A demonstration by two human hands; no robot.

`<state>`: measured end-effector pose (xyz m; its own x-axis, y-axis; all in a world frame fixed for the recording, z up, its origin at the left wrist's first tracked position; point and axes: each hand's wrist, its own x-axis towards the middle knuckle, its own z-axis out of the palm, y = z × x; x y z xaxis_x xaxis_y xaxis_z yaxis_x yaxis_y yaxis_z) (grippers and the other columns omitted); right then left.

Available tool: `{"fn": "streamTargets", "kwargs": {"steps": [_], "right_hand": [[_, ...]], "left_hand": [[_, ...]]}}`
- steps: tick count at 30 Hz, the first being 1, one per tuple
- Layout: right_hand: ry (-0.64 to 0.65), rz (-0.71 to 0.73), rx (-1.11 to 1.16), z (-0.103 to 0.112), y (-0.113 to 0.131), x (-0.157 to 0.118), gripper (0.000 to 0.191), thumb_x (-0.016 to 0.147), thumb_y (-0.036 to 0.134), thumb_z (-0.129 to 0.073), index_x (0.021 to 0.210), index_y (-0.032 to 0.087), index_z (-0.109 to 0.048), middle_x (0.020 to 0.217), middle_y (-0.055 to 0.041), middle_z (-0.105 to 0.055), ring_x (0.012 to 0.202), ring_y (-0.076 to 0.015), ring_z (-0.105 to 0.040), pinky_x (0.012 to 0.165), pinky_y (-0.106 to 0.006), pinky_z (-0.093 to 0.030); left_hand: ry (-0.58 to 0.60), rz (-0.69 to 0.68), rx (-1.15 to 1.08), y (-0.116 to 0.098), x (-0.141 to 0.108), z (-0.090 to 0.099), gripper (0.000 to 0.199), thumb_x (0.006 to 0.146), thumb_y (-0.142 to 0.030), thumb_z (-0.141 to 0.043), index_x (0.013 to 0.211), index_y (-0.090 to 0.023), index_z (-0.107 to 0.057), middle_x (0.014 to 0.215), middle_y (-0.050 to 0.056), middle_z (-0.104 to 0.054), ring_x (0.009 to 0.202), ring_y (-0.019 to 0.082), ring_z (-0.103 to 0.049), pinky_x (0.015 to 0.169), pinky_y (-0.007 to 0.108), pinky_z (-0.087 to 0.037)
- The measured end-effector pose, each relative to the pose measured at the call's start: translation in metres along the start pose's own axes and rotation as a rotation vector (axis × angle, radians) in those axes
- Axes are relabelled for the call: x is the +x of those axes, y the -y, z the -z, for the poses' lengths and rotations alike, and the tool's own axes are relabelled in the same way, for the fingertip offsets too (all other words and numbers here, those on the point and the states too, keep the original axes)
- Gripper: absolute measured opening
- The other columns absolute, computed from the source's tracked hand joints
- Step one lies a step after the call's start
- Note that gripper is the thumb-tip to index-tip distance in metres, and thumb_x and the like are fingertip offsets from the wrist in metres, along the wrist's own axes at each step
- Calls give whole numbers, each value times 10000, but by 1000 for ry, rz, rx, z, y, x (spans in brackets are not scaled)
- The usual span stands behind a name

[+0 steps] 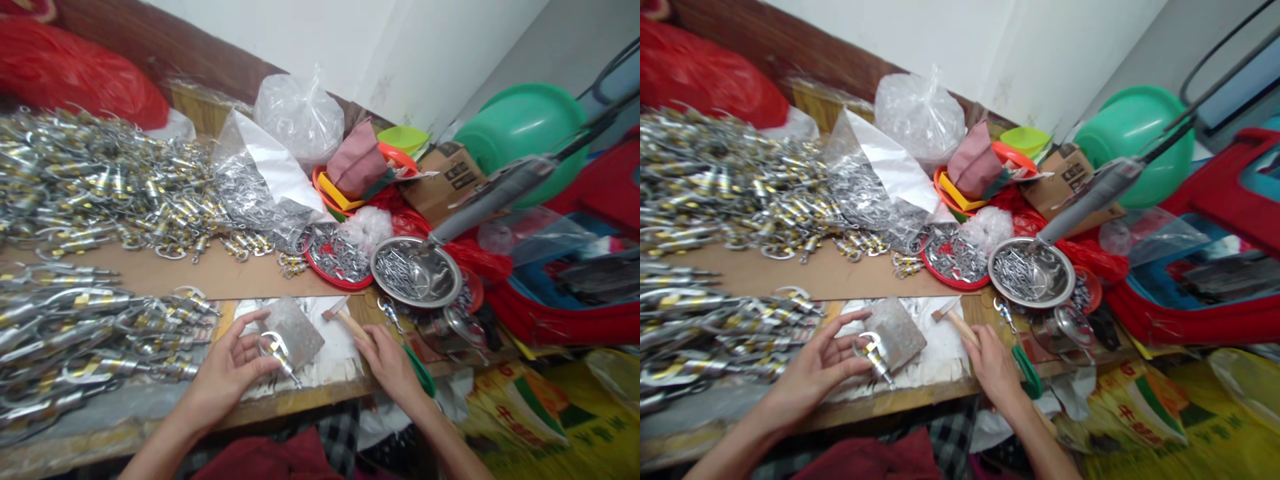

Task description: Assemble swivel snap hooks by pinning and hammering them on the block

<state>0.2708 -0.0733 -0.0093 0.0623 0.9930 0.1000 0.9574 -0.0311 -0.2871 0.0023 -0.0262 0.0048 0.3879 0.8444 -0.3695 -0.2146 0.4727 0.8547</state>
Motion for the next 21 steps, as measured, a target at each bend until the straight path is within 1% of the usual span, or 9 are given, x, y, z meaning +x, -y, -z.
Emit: {"fn": "streamTargets", "kwargs": {"steps": [3, 6, 7, 9, 12, 13, 16, 20, 21], "right_hand": [[-133, 85, 140, 19, 27, -11, 174, 821, 246, -474, 982, 187, -503, 875, -56, -623, 776, -182, -615, 651, -259, -489], [-232, 313, 219, 36, 55, -20, 378, 820, 146, -475, 1180, 247, -422, 973, -46, -621, 872, -168, -603, 720, -240, -480], [-235, 392, 220, 38, 62, -22, 461, 818, 105, -457, 1242, 268, -371, 1002, -49, -612, 902, -168, -591, 740, -247, -475], [-143, 479, 176, 39, 71, -25, 565, 814, 49, -400, 1316, 280, -283, 992, -60, -609, 876, -173, -591, 710, -265, -483], [50, 473, 86, 34, 74, -27, 567, 811, 41, -347, 1330, 261, -286, 873, -61, -624, 725, -173, -598, 599, -271, -490], [52, 467, 83, 33, 74, -27, 559, 813, 44, -344, 1327, 257, -295, 865, -61, -624, 718, -172, -596, 600, -271, -490], [-39, 470, 120, 30, 79, -26, 548, 815, 46, -352, 1318, 261, -320, 920, -64, -620, 798, -172, -595, 669, -271, -487], [80, 396, 166, 27, 85, -16, 453, 840, 117, -375, 1269, 260, -408, 820, -40, -620, 696, -150, -597, 607, -244, -489], [72, 353, 206, 25, 81, -12, 416, 849, 153, -390, 1249, 256, -436, 832, -39, -621, 704, -146, -599, 618, -242, -492]], "left_hand": [[-13, 12, 5, -2, -1, -2, 651, 584, -181, -711, 1138, -217, -371, 767, -8, -633, 721, 160, -621, 657, 259, -474], [-14, 13, 4, -2, -1, -2, 654, 579, -179, -714, 1136, -217, -371, 748, -13, -635, 727, 165, -626, 670, 265, -473], [-11, 10, 3, -2, -1, -2, 657, 578, -178, -714, 1136, -218, -370, 741, -15, -635, 728, 169, -629, 674, 271, -474], [-7, 4, 1, -2, -1, -2, 665, 574, -173, -718, 1137, -220, -367, 735, -16, -638, 732, 175, -633, 677, 276, -476], [-1, 3, -11, -3, -2, 0, 684, 555, -165, -729, 1134, -220, -368, 730, -17, -642, 734, 180, -638, 671, 278, -480], [0, 1, -17, -3, -2, 0, 686, 553, -165, -731, 1133, -220, -370, 724, -19, -642, 730, 179, -638, 670, 280, -482], [-7, -8, -22, -3, -1, -1, 693, 539, -167, -736, 1130, -217, -378, 689, -30, -638, 678, 166, -634, 644, 276, -486], [11, -5, 1, -6, -1, -8, 694, 541, -189, -736, 1136, -210, -381, 734, -7, -656, 702, 176, -639, 661, 295, -500], [7, -15, 29, -8, -2, -7, 687, 543, -199, -737, 1134, -211, -387, 742, -3, -655, 713, 182, -641, 674, 304, -504]]}}
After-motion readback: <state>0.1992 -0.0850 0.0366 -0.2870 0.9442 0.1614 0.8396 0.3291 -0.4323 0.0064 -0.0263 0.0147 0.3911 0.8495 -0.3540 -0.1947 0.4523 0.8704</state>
